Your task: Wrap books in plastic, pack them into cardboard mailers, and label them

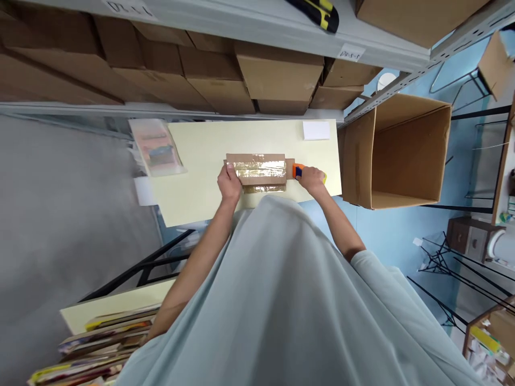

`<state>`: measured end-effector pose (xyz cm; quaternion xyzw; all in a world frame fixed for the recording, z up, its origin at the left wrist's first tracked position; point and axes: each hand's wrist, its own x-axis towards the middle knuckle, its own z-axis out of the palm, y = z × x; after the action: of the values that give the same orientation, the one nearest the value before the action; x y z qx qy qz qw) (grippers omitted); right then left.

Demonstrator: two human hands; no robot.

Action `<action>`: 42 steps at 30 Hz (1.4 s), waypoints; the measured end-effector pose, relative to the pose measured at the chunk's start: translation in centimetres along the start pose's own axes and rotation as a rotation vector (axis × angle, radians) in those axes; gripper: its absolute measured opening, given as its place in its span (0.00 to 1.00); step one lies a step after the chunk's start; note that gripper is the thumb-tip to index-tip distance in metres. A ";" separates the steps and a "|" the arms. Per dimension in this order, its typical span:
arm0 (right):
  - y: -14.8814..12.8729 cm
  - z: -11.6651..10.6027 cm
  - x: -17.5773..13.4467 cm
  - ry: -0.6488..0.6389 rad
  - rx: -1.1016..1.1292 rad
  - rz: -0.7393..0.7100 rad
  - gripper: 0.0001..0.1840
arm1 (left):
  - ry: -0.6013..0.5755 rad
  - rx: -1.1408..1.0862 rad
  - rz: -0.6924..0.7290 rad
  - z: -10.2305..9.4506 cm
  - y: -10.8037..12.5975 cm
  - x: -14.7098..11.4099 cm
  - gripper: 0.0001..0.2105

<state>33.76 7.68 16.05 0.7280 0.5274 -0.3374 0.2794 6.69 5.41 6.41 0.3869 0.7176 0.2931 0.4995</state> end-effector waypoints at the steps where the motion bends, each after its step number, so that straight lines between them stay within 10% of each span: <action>1: 0.3 0.5 -0.5 0.021 0.016 0.021 0.18 | 0.072 0.018 0.014 -0.1 0.1 0.0 0.27; 6: 2.0 1.6 -4.8 0.186 0.173 0.132 0.23 | 0.265 0.153 0.219 -0.6 2.2 -1.1 0.29; 11: 1.0 -1.4 -8.7 0.349 0.302 0.062 0.20 | -0.015 0.122 0.650 0.7 8.9 -4.8 0.19; 14: -1.1 -5.5 -9.6 0.447 0.341 -0.216 0.19 | -0.119 0.079 0.908 1.3 14.0 -6.8 0.19; 19: -7.0 -15.5 -8.7 0.757 0.208 -0.712 0.16 | 0.091 0.003 1.052 -0.8 21.7 -5.5 0.24; 27: -19.3 -28.6 -6.0 0.859 -0.148 -0.702 0.16 | 0.213 0.057 0.885 -5.0 29.8 5.5 0.35; 34: -22.5 -29.8 -4.5 0.833 -0.208 -0.638 0.09 | 0.129 0.110 0.838 -5.8 27.5 8.9 0.32; 42: -18.8 -26.3 -1.7 0.992 0.048 -0.752 0.37 | 0.123 0.085 0.681 -6.3 14.2 4.7 0.27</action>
<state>20.56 32.19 32.66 0.5684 0.8070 -0.0460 -0.1536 3.55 16.65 17.62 0.6061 0.5876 0.4355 0.3126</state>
